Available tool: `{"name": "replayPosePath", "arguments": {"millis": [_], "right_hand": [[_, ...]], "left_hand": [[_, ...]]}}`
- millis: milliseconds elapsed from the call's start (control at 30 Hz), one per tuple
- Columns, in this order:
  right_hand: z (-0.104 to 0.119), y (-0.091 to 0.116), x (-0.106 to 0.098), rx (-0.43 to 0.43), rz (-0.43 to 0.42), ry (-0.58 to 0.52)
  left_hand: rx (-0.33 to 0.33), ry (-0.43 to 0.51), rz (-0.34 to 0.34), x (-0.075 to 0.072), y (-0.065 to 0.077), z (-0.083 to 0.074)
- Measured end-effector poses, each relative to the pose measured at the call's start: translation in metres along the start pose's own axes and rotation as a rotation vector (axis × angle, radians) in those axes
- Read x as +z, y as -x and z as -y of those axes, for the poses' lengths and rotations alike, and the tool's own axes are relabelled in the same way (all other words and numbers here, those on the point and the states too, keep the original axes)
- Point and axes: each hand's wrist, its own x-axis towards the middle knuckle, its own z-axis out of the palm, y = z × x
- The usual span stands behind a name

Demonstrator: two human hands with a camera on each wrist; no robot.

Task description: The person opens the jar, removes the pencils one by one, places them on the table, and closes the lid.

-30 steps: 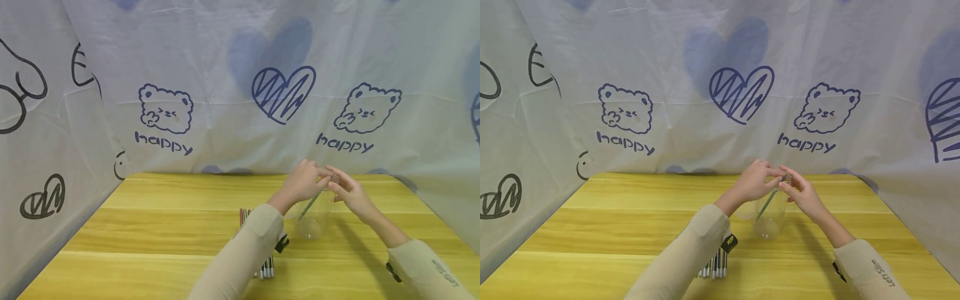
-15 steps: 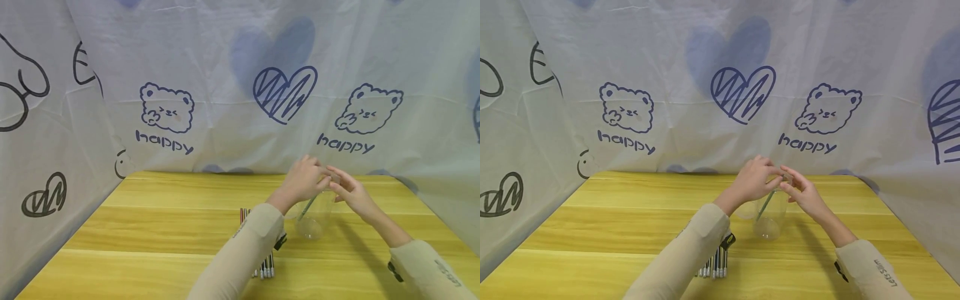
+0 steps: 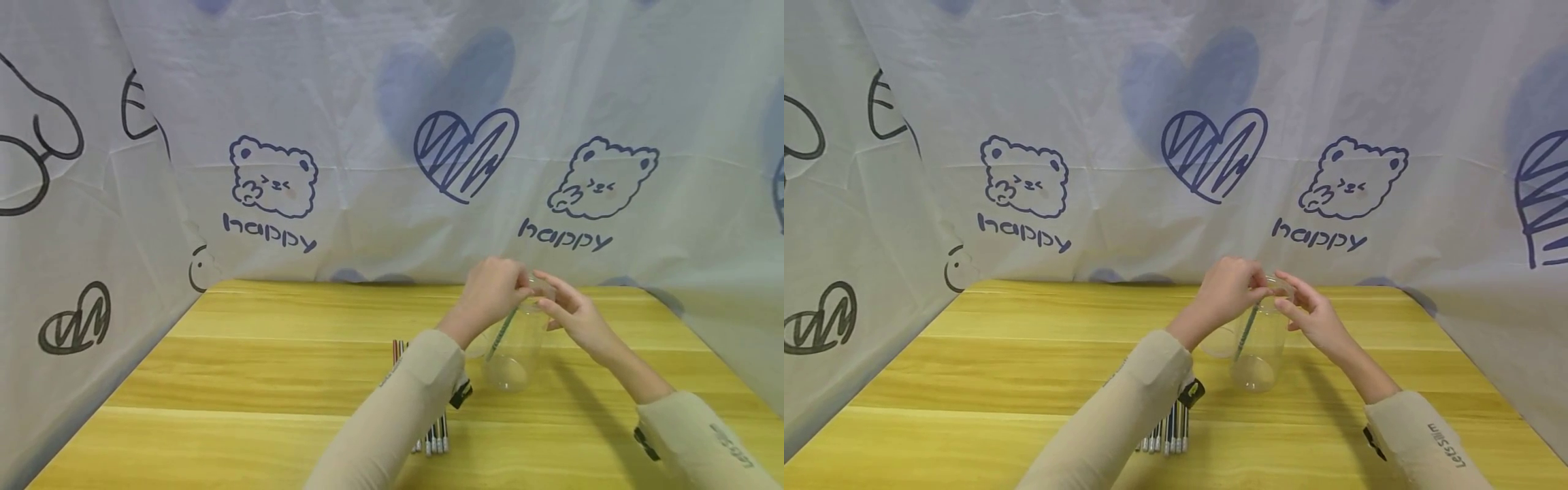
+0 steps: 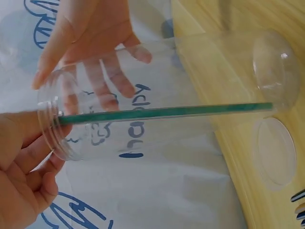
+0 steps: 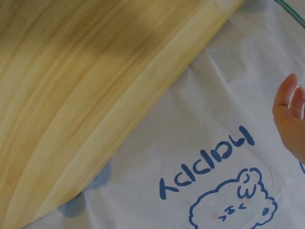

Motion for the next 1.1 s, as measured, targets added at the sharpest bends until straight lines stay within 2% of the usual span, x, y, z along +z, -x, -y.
{"name": "replayPosePath", "arguments": {"millis": [100,267,400,533,900,1100], "right_hand": [[0.0,-0.001,0.001,-0.007,0.001,0.013],[-0.001,-0.002,0.002,-0.009,0.002,0.036],[-0.002,-0.001,0.001,-0.011,-0.003,0.046],[-0.003,-0.001,0.001,-0.005,-0.002,0.051],[-0.005,0.0,-0.001,-0.02,0.001,0.042],[-0.003,0.0,0.0,-0.016,-0.003,0.05]], "left_hand": [[0.012,-0.021,-0.086,0.001,0.002,0.001],[0.039,-0.066,-0.344,0.001,0.004,0.006],[0.082,0.012,-0.526,0.0,0.003,0.009],[0.097,0.106,-0.663,-0.001,0.004,0.014],[0.026,0.396,-0.871,-0.017,0.006,0.026],[-0.003,0.531,-0.917,-0.024,0.007,0.031]]}}
